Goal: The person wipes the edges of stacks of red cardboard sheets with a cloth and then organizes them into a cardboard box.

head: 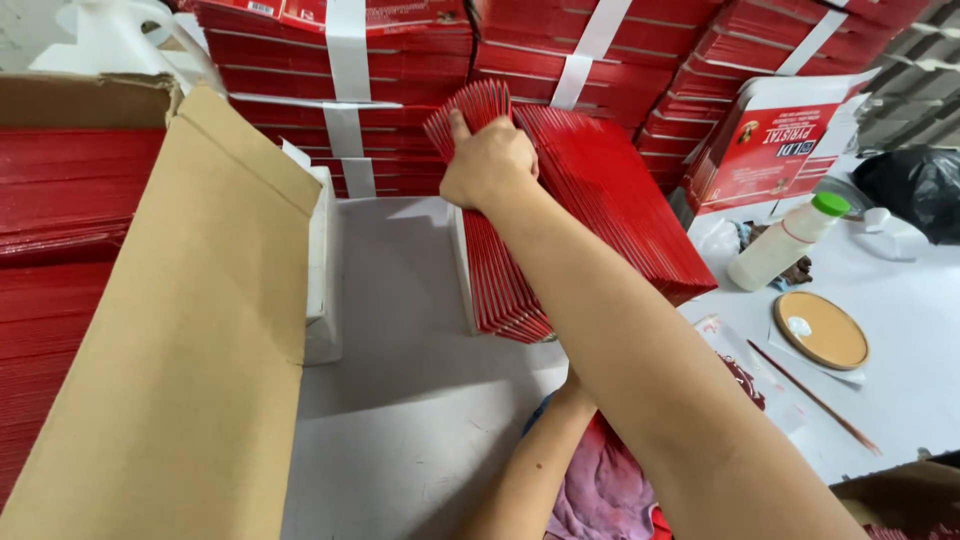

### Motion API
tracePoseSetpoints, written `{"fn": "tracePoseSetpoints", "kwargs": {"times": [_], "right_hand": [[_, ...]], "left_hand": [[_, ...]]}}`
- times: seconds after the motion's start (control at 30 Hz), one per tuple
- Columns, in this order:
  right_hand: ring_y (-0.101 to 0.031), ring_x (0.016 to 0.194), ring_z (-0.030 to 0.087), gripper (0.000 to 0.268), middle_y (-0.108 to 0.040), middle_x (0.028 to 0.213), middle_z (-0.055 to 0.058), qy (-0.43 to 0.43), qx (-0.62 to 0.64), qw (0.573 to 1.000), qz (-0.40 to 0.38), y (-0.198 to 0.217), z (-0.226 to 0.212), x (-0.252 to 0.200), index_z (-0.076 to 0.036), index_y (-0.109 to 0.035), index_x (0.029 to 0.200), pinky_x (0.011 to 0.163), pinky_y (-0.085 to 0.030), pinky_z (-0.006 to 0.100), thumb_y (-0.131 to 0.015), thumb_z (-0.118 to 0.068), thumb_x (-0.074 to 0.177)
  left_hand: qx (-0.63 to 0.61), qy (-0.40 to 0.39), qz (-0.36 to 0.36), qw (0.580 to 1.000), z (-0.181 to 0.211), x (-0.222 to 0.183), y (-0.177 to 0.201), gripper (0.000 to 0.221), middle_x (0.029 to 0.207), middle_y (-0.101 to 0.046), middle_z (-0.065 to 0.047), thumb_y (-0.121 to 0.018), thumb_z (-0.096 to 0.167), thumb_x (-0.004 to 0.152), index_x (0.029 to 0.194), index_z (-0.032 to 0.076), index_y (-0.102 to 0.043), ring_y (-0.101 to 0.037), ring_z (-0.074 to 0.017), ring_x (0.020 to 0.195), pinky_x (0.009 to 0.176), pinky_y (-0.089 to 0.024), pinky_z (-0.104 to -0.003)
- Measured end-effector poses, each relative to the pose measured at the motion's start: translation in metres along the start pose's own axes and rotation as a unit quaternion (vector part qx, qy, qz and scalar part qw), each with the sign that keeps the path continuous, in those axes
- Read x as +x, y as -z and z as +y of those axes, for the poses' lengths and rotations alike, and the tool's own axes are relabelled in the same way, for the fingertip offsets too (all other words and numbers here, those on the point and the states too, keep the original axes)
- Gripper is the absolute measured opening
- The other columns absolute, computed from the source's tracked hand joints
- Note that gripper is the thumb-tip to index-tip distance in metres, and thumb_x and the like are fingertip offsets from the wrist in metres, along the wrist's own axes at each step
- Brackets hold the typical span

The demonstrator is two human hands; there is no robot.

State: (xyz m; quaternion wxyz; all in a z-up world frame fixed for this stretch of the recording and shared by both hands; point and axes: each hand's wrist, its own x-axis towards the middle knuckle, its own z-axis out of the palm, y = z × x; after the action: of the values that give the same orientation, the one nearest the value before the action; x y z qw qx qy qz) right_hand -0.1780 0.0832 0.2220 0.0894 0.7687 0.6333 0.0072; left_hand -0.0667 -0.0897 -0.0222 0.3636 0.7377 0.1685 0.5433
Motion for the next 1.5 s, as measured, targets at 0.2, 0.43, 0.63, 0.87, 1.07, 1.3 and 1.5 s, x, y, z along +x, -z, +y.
{"fn": "tracePoseSetpoints", "kwargs": {"times": [0.2, 0.43, 0.63, 0.87, 1.07, 1.3, 1.5], "right_hand": [[-0.059, 0.123, 0.045, 0.090, -0.039, 0.149, 0.035, -0.004, 0.046, 0.999, 0.009, -0.049, 0.037, 0.051, -0.031, -0.005, 0.167, 0.093, -0.054, 0.057, -0.053, -0.041, 0.090], [-0.015, 0.151, 0.049, 0.097, -0.016, 0.161, 0.035, 0.023, 0.025, 0.994, 0.102, -0.084, 0.045, 0.056, -0.025, -0.012, 0.163, 0.117, -0.016, 0.063, -0.053, -0.069, 0.087], [0.001, 0.154, 0.047, 0.113, -0.001, 0.165, 0.032, 0.055, 0.057, 0.993, 0.087, -0.074, 0.068, 0.072, -0.014, -0.011, 0.164, 0.120, -0.001, 0.066, -0.037, -0.091, 0.085], [-0.061, 0.125, 0.037, 0.084, -0.062, 0.139, 0.020, -0.032, 0.212, 0.969, 0.122, -0.038, 0.231, 0.020, -0.015, -0.053, 0.147, 0.102, -0.049, 0.051, -0.058, -0.076, 0.089], [-0.037, 0.145, 0.047, 0.111, -0.040, 0.155, 0.032, -0.127, 0.283, 0.950, 0.020, -0.187, 0.370, 0.032, -0.023, -0.021, 0.169, 0.115, -0.032, 0.055, -0.047, -0.089, 0.084], [-0.037, 0.138, 0.056, 0.122, -0.042, 0.144, 0.042, -0.212, 0.248, 0.944, 0.050, -0.211, 0.376, 0.020, -0.011, -0.026, 0.162, 0.113, -0.032, 0.058, -0.053, -0.092, 0.074], [-0.059, 0.127, 0.047, 0.114, -0.060, 0.132, 0.037, -0.193, 0.257, 0.946, 0.052, -0.221, 0.401, 0.028, 0.005, -0.045, 0.146, 0.108, -0.046, 0.050, -0.066, -0.083, 0.077]], "left_hand": [[0.070, -0.013, 0.037, 0.997, 0.008, 0.004, 0.019, 0.045, 0.126, -0.064, -0.020, -0.073, 0.028, 0.090, 0.124, 0.002, -0.060, -0.056, -0.0392, 0.120, 0.103, -0.042, -0.052], [0.081, 0.025, 0.052, 0.995, 0.001, -0.002, 0.039, 0.040, 0.130, -0.065, -0.022, -0.069, 0.026, 0.093, 0.123, 0.002, -0.061, -0.057, -0.0411, 0.125, 0.110, -0.043, -0.052], [0.096, 0.327, -0.161, 0.926, 0.002, 0.007, 0.077, 0.045, 0.110, -0.071, -0.025, -0.068, 0.029, 0.084, 0.122, 0.005, -0.067, -0.068, -0.0428, 0.102, 0.089, -0.052, -0.050], [0.057, 0.356, -0.362, 0.860, 0.003, 0.001, 0.142, 0.061, 0.109, -0.075, -0.014, -0.069, 0.060, 0.089, 0.114, 0.005, -0.074, -0.072, -0.0263, 0.098, 0.090, -0.054, -0.040], [0.005, 0.392, -0.281, 0.876, 0.049, 0.012, 0.229, 0.052, 0.102, -0.081, -0.011, -0.076, 0.048, 0.082, 0.112, 0.006, -0.074, -0.076, -0.0179, 0.093, 0.085, -0.060, -0.033], [0.147, 0.363, -0.056, 0.919, 0.079, 0.037, 0.223, 0.047, 0.094, -0.075, -0.007, -0.068, 0.046, 0.092, 0.113, 0.005, -0.069, -0.068, -0.0171, 0.087, 0.083, -0.055, -0.033], [0.115, 0.269, 0.010, 0.956, 0.046, 0.030, 0.207, 0.064, 0.133, -0.054, -0.011, -0.050, 0.057, 0.102, 0.140, 0.005, -0.053, -0.054, -0.0206, 0.121, 0.107, -0.043, -0.036]]}}
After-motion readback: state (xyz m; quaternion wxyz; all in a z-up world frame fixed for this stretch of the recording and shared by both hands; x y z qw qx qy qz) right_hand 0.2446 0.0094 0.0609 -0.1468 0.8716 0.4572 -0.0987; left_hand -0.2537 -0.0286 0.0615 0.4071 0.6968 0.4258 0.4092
